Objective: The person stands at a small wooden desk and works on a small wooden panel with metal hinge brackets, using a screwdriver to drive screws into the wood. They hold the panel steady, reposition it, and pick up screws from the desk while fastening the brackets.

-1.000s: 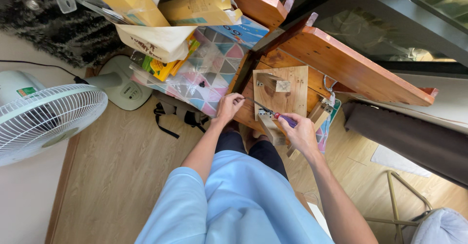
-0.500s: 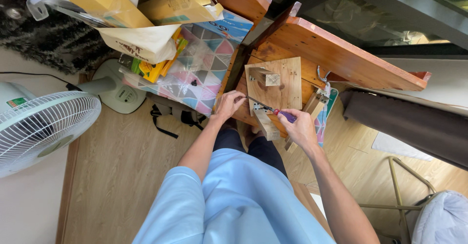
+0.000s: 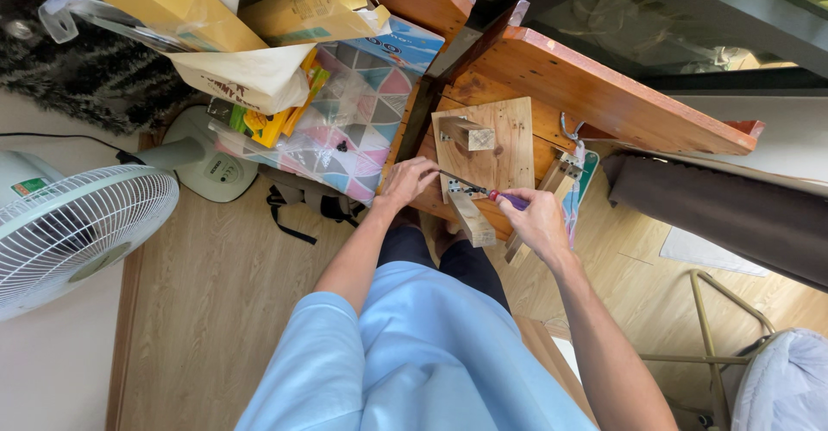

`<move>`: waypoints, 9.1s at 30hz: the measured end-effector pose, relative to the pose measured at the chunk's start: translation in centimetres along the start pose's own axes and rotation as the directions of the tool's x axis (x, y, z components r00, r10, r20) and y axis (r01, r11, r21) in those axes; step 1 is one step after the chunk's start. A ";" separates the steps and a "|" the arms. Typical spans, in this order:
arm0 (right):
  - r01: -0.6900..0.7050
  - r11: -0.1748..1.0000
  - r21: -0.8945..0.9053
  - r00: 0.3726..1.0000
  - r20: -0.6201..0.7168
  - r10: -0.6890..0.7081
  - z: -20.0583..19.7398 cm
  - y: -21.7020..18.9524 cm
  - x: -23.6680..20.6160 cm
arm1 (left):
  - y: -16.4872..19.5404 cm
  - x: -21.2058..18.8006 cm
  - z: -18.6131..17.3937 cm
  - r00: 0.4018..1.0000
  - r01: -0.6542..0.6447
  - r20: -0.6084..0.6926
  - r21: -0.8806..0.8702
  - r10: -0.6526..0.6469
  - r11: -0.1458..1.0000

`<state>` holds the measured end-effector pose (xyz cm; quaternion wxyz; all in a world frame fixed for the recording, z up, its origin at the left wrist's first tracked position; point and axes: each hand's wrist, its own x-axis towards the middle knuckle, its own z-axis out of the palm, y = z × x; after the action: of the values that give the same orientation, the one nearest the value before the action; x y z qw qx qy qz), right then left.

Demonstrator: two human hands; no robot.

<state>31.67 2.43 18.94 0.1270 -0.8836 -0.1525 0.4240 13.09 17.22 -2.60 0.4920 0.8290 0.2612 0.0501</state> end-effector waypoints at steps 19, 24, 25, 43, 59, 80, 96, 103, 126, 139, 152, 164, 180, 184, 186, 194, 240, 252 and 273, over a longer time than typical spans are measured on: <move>0.388 0.915 -0.112 0.909 -0.118 -0.400 5.5 0.9 4.8 | 2.5 3.7 4.0 0.918 0.375 -0.008 -0.303 -0.396 0.876; 0.472 0.859 -0.198 0.866 -0.078 -0.493 7.0 0.2 7.0 | 2.1 5.0 4.3 0.869 0.452 0.014 -0.426 -0.494 0.783; 0.490 0.850 -0.192 0.855 -0.082 -0.512 7.4 0.1 7.2 | 2.0 5.1 4.3 0.849 0.493 0.049 -0.431 -0.526 0.756; 0.504 0.758 -0.414 0.851 0.089 -0.518 10.7 0.7 11.2 | 0.5 7.0 4.4 0.839 0.479 0.131 -0.640 -0.528 0.601; 0.535 0.605 -0.590 0.838 0.277 -0.471 10.9 0.5 12.4 | 0.6 6.8 3.7 0.812 0.529 0.171 -0.619 -0.558 0.580; 0.568 0.471 -0.675 0.770 0.232 -0.595 14.8 -1.8 13.4 | -0.9 9.5 0.1 0.958 0.270 -0.081 -0.082 -0.276 0.959; 0.468 0.828 -0.308 0.837 -0.148 -0.528 14.8 -1.0 13.0 | 0.1 14.0 -2.0 0.909 0.114 0.370 0.225 -0.193 0.968; 0.240 0.971 -0.009 0.962 -0.133 -0.239 13.4 -2.4 12.9 | 0.8 13.9 -2.7 0.900 0.143 0.371 0.246 -0.229 0.959; 0.406 0.689 -0.600 0.898 0.123 -0.422 9.4 -3.1 10.1 | 17.9 16.3 -5.0 0.996 -0.029 0.088 -0.032 0.032 0.999; 0.573 0.594 -0.565 0.777 0.142 -0.614 7.9 -2.0 7.9 | 15.9 14.9 -4.2 0.997 -0.074 0.047 0.178 0.066 0.981; -0.113 0.889 0.443 0.993 0.037 0.108 6.0 -4.2 9.1 | 14.7 15.2 -3.3 0.996 -0.087 0.010 0.132 0.086 0.987; 0.661 0.444 -0.604 0.715 0.331 -0.615 8.4 -1.8 9.3 | 14.7 15.0 -3.2 0.988 -0.111 -0.098 0.112 0.122 0.988; 0.547 0.587 -0.597 0.816 0.224 -0.532 7.3 -2.1 8.5 | 15.3 14.6 -3.7 0.997 -0.067 -0.034 0.076 0.069 0.995; 0.632 0.350 -0.691 0.712 0.340 -0.614 8.4 -1.8 8.9 | 15.2 14.7 -3.4 1.000 -0.024 0.001 0.060 0.024 0.998; 0.581 0.534 -0.614 0.786 0.255 -0.563 8.8 -2.4 9.0 | 15.0 14.8 -3.3 1.000 -0.017 -0.008 0.051 0.018 0.999; -0.142 0.942 0.305 0.988 -0.009 0.152 7.3 -4.7 8.5 | 14.9 14.8 -3.1 0.999 -0.044 -0.009 0.040 0.045 0.998; 0.065 0.970 0.234 0.998 -0.032 -0.059 10.1 -3.6 9.0 | 14.1 14.1 -3.2 0.997 0.020 0.080 0.012 -0.021 1.000; 0.637 0.521 -0.567 0.711 0.172 -0.682 8.5 -1.8 9.5 | 14.3 13.7 -3.4 0.994 -0.093 -0.066 -0.012 0.092 0.996; 0.169 0.986 0.009 0.976 -0.143 -0.166 9.4 -3.5 7.7 | 14.5 13.1 -3.4 0.989 -0.109 -0.092 0.033 0.112 0.993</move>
<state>28.25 9.51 8.94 0.1822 -0.8941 -0.2126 0.3497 28.71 20.73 9.05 0.4639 0.8458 0.2383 0.1124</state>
